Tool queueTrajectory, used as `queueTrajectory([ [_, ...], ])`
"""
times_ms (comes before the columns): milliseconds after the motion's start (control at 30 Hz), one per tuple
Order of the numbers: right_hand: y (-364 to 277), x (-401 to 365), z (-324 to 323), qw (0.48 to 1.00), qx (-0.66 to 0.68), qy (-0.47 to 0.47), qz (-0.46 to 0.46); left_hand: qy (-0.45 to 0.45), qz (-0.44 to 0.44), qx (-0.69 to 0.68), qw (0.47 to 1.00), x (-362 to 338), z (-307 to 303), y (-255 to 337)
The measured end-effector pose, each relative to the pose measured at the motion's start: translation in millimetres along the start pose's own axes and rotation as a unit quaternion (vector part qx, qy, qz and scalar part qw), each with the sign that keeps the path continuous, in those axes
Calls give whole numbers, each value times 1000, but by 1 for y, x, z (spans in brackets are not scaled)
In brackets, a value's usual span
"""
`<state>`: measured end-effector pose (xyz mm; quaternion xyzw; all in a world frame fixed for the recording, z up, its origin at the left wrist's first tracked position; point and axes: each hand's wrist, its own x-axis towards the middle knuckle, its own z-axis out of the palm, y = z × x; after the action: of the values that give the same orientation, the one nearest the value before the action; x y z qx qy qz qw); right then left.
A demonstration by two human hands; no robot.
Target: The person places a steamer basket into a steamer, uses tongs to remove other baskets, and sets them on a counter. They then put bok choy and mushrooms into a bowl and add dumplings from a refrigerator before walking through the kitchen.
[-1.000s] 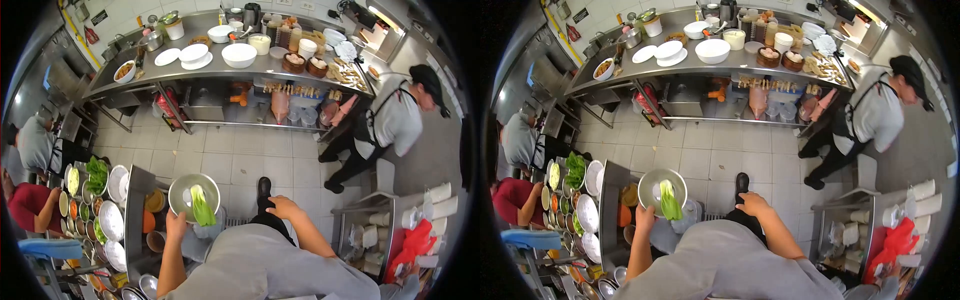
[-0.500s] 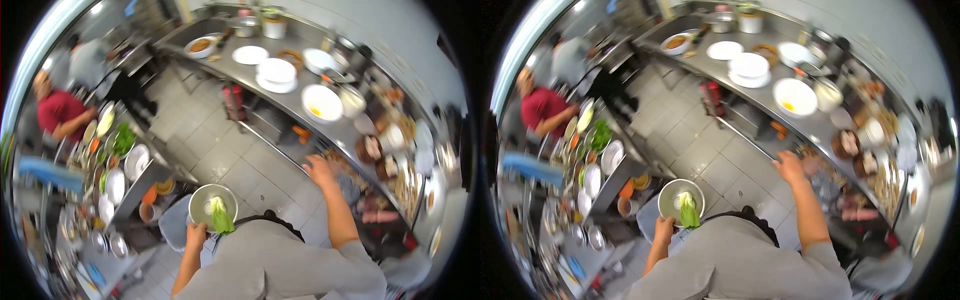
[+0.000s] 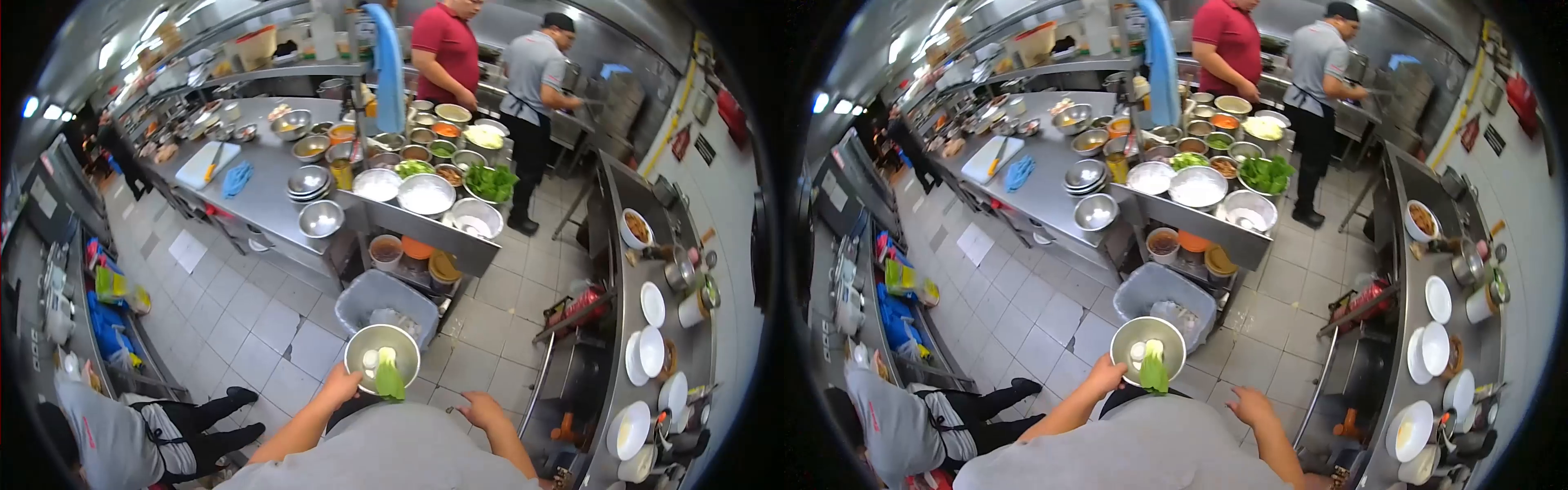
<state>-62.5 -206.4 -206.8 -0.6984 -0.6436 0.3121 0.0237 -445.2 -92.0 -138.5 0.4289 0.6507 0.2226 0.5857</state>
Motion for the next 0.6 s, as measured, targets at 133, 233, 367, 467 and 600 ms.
queueTrajectory([
  [133, -93, 73, -11, 988, -89, -85, -94, 46, -33, -30, 998, 18, -79, -49],
  [233, -163, 122, 5, 980, -95, -3, -172, 82, -21, -35, 996, 37, -145, -72],
  [367, -303, 167, 16, 978, -41, 7, -206, 106, -17, -62, 992, 55, -242, -72],
  [467, -396, 200, 40, 964, 9, -5, -266, 138, -15, -70, 988, 69, -305, -74],
  [600, -491, 237, 56, 924, 48, -40, -376, 131, -32, -110, 985, 89, -386, -75],
])
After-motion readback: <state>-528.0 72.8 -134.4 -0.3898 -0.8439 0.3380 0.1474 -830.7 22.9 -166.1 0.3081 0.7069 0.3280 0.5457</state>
